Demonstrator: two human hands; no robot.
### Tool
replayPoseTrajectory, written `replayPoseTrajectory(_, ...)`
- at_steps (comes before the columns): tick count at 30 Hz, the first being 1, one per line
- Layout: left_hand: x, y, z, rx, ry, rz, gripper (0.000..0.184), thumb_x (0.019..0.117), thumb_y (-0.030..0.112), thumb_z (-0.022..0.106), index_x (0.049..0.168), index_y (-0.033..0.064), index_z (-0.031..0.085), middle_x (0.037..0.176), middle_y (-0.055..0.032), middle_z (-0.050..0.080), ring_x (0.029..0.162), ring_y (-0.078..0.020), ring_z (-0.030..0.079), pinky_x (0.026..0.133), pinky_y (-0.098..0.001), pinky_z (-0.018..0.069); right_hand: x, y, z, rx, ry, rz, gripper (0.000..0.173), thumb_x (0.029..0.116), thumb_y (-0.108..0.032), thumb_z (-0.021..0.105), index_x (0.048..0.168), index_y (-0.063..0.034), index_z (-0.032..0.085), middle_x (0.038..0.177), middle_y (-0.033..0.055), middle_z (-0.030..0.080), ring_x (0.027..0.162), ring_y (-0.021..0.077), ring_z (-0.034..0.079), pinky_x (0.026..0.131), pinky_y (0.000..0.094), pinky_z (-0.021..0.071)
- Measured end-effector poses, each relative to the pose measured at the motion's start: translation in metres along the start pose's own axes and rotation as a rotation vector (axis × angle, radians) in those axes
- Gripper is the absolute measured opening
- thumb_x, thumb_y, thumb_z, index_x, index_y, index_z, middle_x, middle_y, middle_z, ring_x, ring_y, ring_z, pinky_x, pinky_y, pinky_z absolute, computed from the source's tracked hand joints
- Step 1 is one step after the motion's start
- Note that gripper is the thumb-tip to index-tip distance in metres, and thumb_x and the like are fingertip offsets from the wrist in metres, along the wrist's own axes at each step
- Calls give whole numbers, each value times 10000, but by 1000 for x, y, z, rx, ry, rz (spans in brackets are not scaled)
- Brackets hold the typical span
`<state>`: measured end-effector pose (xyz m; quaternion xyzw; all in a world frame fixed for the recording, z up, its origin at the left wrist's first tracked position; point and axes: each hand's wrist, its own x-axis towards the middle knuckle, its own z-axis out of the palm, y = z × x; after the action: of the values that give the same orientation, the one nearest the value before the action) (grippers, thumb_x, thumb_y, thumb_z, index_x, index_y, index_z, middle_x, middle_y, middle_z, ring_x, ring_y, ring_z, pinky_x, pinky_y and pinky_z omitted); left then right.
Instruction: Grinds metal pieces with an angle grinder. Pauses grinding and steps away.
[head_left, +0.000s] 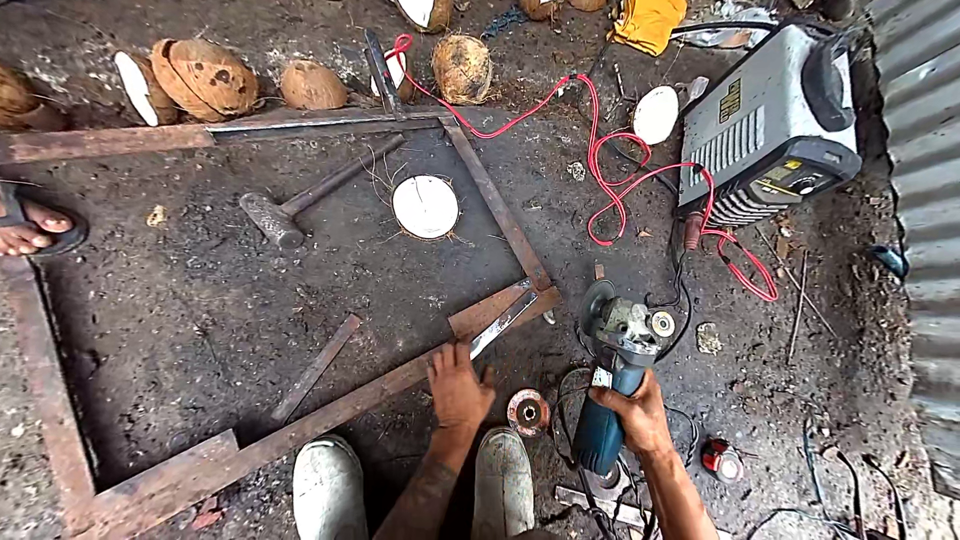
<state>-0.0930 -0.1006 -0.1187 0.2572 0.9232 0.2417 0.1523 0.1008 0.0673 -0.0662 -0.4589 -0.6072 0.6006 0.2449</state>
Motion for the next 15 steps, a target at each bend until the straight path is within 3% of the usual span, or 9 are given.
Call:
replayPoseTrajectory(2, 2, -23, 8, 101, 52, 54, 663, 802, 281, 808, 1405, 86, 613, 1366, -210, 608, 1227, -435, 578, 999, -610, 452, 4, -8, 7, -76, -37, 6, 776, 559, -100, 839, 1248, 17, 503, 958, 110, 714, 821, 199, 738, 702, 376, 648)
replayPoseTrajectory(6, 12, -46, 22, 102, 233, 305, 312, 987, 306, 624, 1206, 139, 771, 1192, -119, 725, 1066, -353, 675, 891, -547, 512, 16, -19, 27, -162, -97, -7, 757, 567, -123, 843, 1243, -3, 525, 945, 77, 709, 799, 157, 725, 691, 338, 635)
replayPoseTrajectory(10, 23, -37, 4, 69, 176, 246, 335, 1057, 286, 493, 1063, 101, 773, 1056, -130, 741, 1001, -355, 694, 848, -541, 513, 27, -30, 37, -186, -119, -21, 754, 573, -114, 841, 1247, -2, 521, 966, 78, 710, 820, 149, 728, 710, 326, 635)
replayPoseTrajectory(13, 30, -17, -31, 39, -68, 2, 392, 1108, 332, 381, 1206, 84, 668, 920, -213, 730, 883, -437, 727, 759, -619, 551, 34, -40, 41, -189, -141, -29, 743, 576, -103, 843, 1240, 1, 525, 968, 73, 713, 831, 145, 730, 723, 321, 637)
replayPoseTrajectory(15, 42, -12, -51, -15, -258, -83, 404, 1101, 311, 421, 1365, 63, 601, 1077, -279, 707, 1039, -480, 689, 904, -664, 521, 37, -50, 43, -185, -169, -29, 774, 597, -84, 856, 1286, 17, 517, 1030, 84, 716, 902, 150, 728, 791, 332, 638)
